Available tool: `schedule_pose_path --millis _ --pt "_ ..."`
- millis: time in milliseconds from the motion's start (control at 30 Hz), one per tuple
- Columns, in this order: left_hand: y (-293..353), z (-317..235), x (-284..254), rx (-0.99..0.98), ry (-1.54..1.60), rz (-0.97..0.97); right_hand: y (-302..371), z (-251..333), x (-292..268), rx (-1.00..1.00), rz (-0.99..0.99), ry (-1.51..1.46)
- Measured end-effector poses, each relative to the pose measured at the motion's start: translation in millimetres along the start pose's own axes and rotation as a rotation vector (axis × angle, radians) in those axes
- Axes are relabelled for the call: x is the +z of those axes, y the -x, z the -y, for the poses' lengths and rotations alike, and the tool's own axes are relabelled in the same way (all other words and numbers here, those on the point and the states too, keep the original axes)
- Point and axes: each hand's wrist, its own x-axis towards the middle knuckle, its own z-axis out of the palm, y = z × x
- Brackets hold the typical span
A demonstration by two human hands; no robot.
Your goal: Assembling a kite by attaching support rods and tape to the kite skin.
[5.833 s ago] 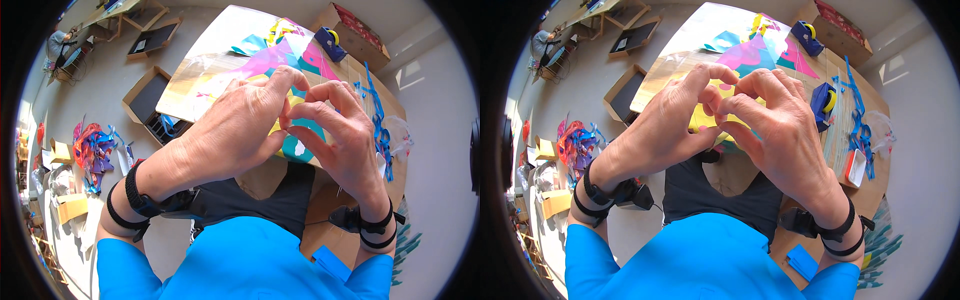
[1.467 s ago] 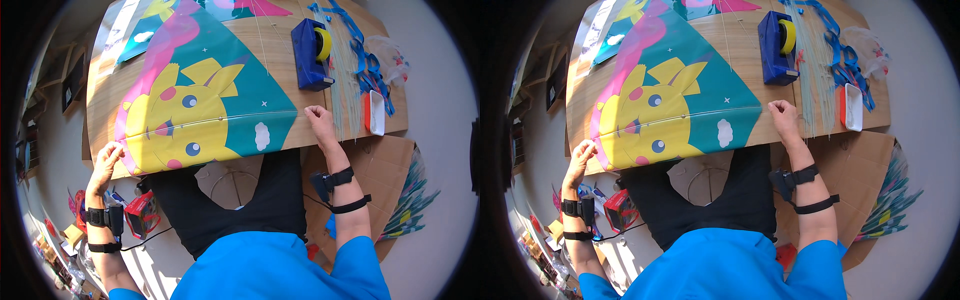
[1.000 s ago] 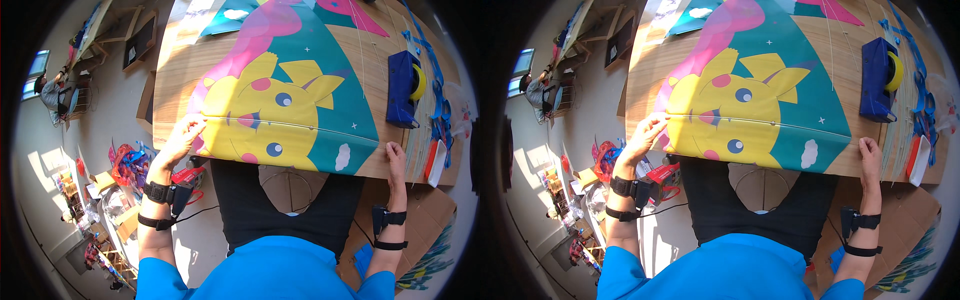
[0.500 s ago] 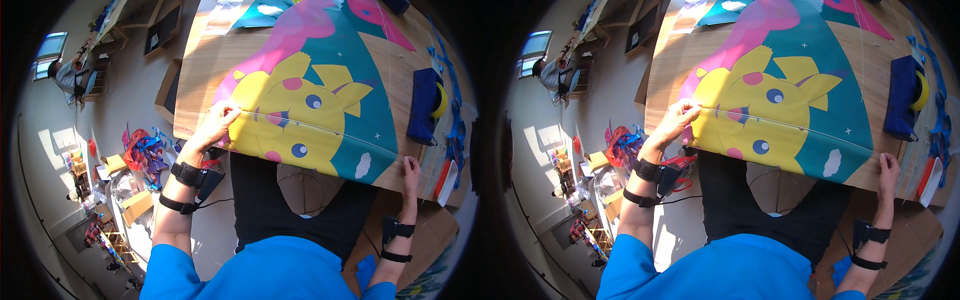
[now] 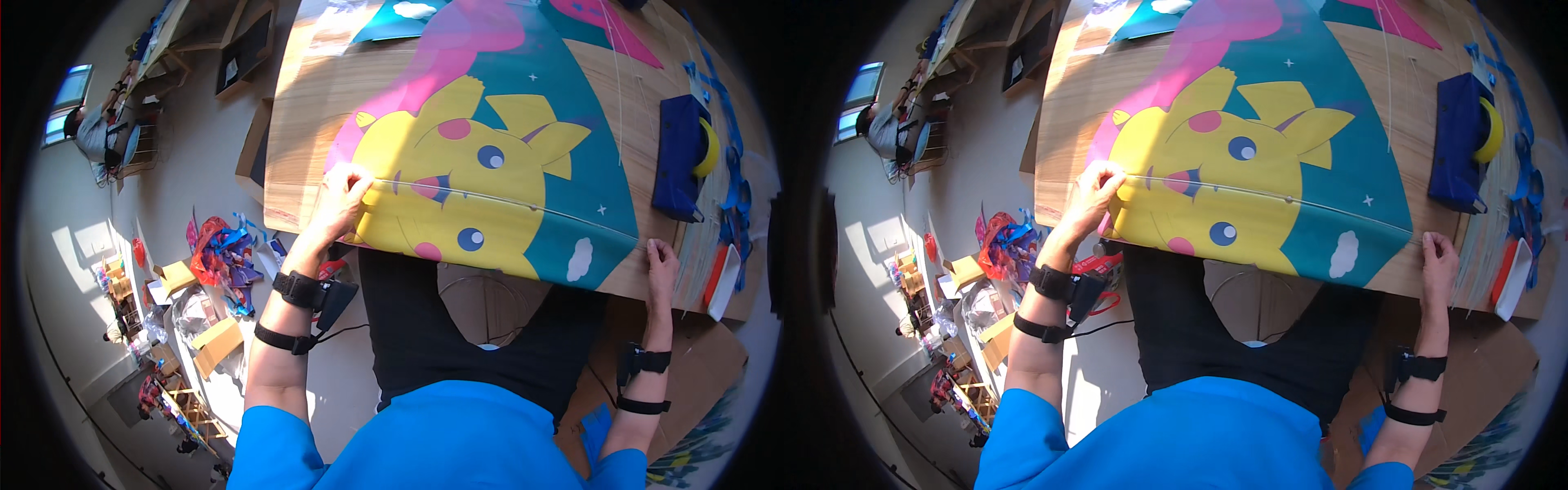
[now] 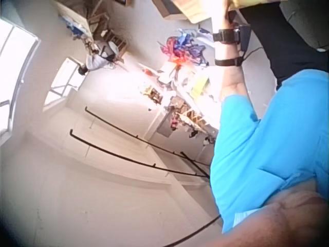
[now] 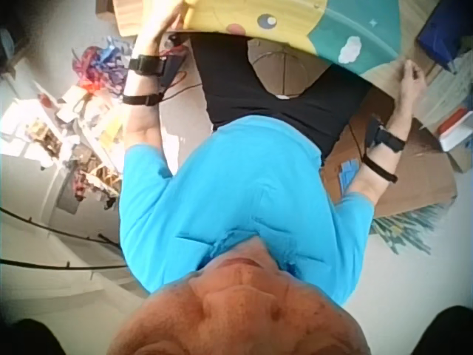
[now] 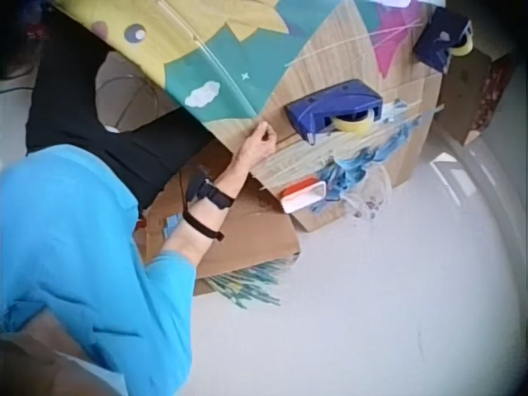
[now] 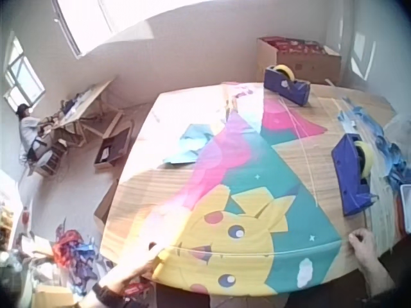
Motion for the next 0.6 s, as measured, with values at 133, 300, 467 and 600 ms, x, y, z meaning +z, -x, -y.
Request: schedule_pose_path --millis 133,300,467,600 --pt "6 24 -1 -0.080 0.170 -0.005 7 20 16 -0.163 -0.079 0.055" --pt "1 12 -6 -0.194 0.212 0.045 14 29 19 -0.116 -0.151 0.028" --pt "-4 31 -2 -0.140 0.268 0.054 13 25 23 -0.118 -0.186 0.044" --pt "-3 31 -2 -0.139 0.266 0.053 13 23 25 -0.155 -0.204 0.057"
